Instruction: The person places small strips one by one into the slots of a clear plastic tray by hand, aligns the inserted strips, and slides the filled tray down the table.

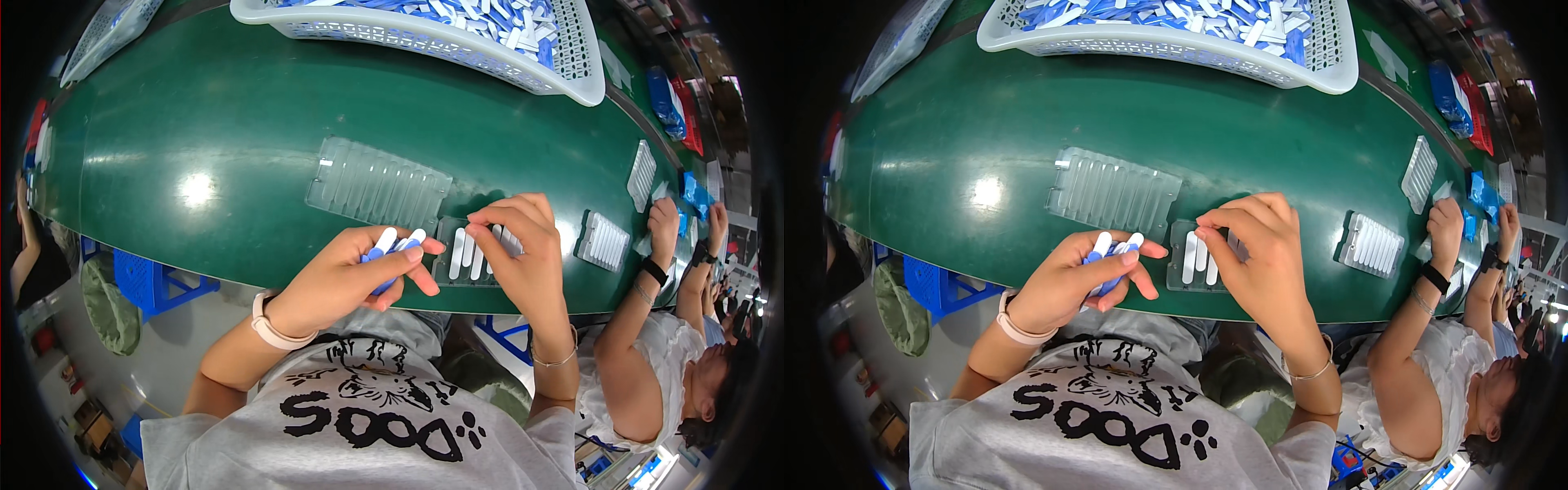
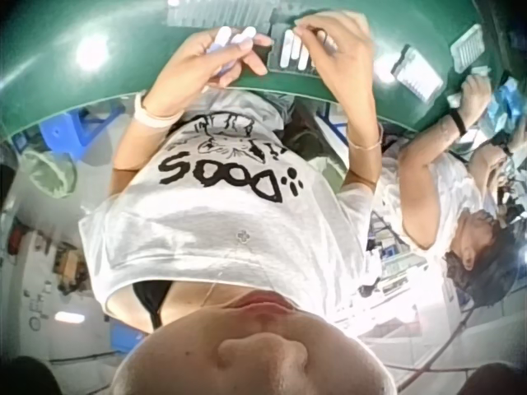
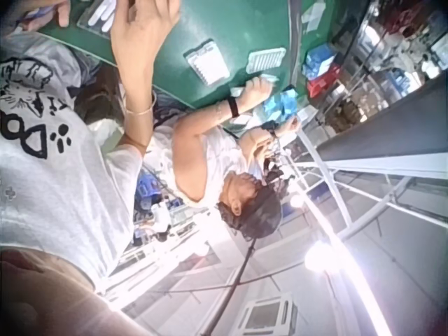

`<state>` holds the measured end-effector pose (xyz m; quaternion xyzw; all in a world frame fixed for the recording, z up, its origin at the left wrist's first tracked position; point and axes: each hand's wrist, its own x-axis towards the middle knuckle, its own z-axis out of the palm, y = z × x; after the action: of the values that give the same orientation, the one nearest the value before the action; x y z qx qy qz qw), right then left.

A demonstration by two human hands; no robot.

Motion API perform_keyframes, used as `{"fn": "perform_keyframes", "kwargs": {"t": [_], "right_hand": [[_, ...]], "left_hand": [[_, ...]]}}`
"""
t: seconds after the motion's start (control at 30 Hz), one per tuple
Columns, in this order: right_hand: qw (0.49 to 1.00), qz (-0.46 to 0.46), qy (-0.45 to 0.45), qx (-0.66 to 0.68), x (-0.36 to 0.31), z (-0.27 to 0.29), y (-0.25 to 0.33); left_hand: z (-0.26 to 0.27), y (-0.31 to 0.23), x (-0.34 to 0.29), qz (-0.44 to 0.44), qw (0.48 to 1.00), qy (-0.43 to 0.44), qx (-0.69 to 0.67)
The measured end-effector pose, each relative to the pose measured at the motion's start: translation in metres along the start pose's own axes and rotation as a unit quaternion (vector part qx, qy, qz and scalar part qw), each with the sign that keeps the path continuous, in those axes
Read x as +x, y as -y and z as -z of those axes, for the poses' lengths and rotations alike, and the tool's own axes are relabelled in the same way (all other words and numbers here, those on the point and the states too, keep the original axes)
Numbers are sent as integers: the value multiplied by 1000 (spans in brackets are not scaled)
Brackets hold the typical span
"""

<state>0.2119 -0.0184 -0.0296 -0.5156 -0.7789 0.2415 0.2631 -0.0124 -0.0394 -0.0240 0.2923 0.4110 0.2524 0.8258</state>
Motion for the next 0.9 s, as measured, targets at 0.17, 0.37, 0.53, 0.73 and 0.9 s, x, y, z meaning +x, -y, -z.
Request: {"fn": "perform_keyframes", "kwargs": {"t": [0.17, 0.37, 0.53, 0.73, 0.9], "right_hand": [[996, -43, 11, -73, -2, 9, 10], [994, -53, 90, -22, -4, 26, -15], [991, -80, 83, -72, -10, 27, -3], [994, -87, 60, -13, -11, 33, -22], [991, -61, 88, -79, -12, 38, -19]], "left_hand": [[3, 10, 5, -12, 998, 29, -58], [-1, 8, 7, 6, 999, 38, -13], [-5, 1, 6, 7, 999, 48, 8], [-4, 6, 5, 11, 999, 43, 7], [-5, 5, 4, 7, 999, 36, 13]]}}
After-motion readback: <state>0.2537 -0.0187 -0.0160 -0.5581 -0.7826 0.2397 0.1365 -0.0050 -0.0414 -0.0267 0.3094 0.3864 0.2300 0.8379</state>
